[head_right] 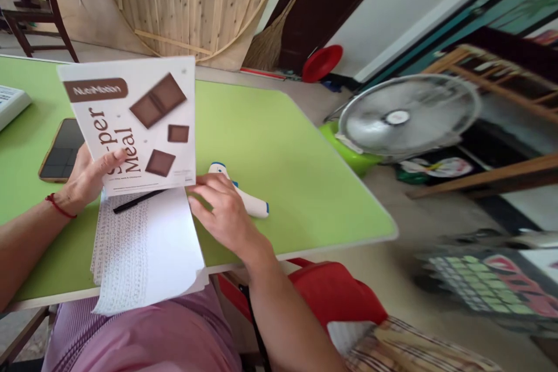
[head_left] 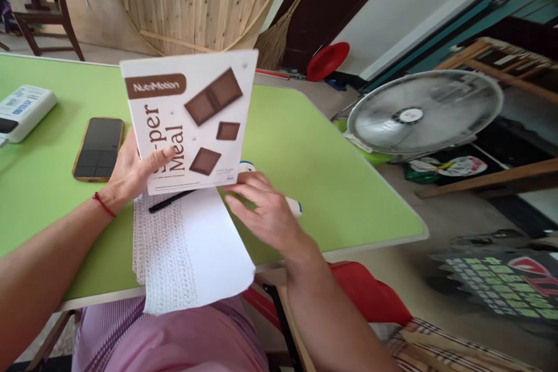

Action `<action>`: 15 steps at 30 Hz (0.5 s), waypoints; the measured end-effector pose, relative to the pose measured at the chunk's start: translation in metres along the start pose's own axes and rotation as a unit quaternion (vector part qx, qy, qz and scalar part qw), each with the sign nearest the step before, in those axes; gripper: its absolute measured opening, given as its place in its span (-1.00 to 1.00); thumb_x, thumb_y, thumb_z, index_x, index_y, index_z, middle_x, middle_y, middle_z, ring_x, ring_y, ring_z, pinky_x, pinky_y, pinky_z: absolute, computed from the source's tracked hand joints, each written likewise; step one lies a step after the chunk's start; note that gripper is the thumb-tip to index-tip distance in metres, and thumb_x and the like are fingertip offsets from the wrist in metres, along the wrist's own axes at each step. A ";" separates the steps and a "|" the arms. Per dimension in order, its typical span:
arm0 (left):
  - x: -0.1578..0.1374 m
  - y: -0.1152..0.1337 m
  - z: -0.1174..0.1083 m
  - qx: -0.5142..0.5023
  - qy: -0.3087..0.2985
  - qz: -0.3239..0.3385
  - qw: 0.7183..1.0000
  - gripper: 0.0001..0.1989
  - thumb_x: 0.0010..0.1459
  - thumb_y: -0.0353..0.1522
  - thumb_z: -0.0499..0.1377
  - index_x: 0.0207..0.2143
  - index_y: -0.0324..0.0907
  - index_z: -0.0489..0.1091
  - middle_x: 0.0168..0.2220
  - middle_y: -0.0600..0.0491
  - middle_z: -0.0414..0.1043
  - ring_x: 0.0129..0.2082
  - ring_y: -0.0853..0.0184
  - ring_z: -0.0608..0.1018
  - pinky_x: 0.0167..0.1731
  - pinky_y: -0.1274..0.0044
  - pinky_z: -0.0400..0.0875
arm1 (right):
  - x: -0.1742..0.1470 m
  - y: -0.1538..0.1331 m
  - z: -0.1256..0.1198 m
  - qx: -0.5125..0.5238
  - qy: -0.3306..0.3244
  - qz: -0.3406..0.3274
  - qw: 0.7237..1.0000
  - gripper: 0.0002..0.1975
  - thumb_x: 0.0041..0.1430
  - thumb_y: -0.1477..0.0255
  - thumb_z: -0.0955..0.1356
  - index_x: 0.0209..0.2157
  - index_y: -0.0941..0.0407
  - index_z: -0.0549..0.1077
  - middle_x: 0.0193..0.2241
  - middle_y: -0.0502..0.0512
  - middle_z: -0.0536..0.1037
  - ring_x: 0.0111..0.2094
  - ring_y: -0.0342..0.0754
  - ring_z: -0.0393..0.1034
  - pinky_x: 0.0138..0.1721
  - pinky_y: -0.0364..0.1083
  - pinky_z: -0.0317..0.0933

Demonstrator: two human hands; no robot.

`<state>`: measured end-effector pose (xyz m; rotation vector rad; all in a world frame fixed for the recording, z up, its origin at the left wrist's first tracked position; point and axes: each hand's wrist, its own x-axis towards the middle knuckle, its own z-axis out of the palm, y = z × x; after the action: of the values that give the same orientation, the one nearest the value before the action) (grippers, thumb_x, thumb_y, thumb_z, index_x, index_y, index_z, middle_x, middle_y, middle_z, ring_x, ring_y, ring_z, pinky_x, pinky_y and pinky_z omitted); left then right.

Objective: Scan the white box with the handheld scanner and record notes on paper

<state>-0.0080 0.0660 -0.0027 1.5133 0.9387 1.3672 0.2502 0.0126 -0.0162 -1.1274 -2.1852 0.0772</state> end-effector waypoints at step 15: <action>0.011 -0.009 -0.012 0.099 0.006 0.054 0.994 -0.30 0.08 -0.04 0.32 0.14 -0.13 0.13 0.08 -0.12 0.37 0.07 0.06 0.47 0.03 0.22 0.42 | 0.018 -0.016 0.003 -0.070 -0.205 -0.077 0.973 -0.71 0.31 0.61 0.23 -0.17 0.10 0.56 -0.21 0.19 0.51 -0.18 0.05 0.33 -0.16 0.05 0.24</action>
<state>-0.0182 0.0806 -0.0072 1.7274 1.0378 1.3940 0.2296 0.0167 -0.0038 -1.0867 -2.6758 0.0972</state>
